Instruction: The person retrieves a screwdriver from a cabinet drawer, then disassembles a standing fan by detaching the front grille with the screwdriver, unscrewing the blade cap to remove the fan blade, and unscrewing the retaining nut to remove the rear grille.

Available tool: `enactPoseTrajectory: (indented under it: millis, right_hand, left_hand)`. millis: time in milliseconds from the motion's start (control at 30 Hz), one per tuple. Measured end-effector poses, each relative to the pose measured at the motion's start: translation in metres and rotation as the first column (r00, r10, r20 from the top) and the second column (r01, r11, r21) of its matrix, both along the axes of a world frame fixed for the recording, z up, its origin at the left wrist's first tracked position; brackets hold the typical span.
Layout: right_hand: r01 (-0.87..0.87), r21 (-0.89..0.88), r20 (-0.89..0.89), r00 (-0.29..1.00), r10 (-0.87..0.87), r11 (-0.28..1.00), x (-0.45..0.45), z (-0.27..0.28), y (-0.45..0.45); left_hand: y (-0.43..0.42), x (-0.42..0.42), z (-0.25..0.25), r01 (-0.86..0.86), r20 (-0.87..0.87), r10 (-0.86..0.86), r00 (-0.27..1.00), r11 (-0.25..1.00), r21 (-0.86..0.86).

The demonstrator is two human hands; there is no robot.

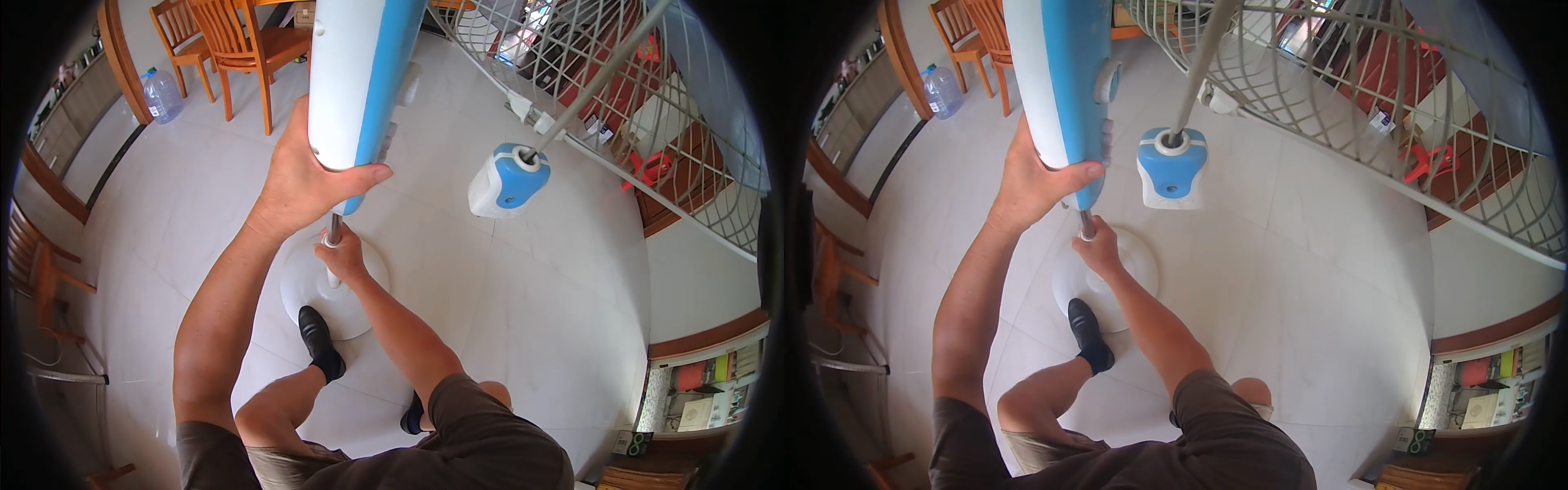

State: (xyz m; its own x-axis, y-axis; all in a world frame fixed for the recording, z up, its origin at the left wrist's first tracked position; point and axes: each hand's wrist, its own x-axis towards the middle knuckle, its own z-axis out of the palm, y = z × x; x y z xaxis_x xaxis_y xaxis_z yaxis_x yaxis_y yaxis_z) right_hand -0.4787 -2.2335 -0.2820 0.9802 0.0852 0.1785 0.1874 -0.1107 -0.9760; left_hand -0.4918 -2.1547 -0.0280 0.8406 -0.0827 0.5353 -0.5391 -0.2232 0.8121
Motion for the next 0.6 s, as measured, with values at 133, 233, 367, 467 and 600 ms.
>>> enactPoseTrajectory:
  millis: [133, 233, 367, 467, 600]
  right_hand:
    - [-0.229, -0.037, -0.088, 0.970, 0.225, 0.973, 0.008, 0.011, -0.018]
    - [-0.616, -0.033, -0.153, 0.781, 0.605, 0.787, 0.038, 0.013, -0.034]
    - [-0.672, -0.076, -0.175, 0.736, 0.654, 0.736, 0.042, 0.032, -0.037]
    - [-0.277, -0.193, -0.004, 0.960, 0.281, 0.941, 0.003, 0.041, -0.026]
    - [0.216, -0.302, 0.330, 0.937, -0.111, 0.928, -0.015, 0.019, -0.004]
  left_hand:
    - [0.001, -0.001, 0.003, -0.011, -0.013, 0.011, 1.000, 0.999, 0.035]
    - [0.002, 0.001, 0.003, 0.004, 0.005, -0.004, 1.000, 0.999, 0.039]
    - [0.002, -0.001, 0.003, 0.000, 0.026, -0.001, 1.000, 0.999, 0.051]
    - [0.001, -0.001, 0.002, -0.066, 0.114, 0.057, 0.992, 0.995, 0.076]
    - [-0.002, -0.002, 0.003, -0.071, 0.121, 0.061, 0.991, 0.995, 0.077]
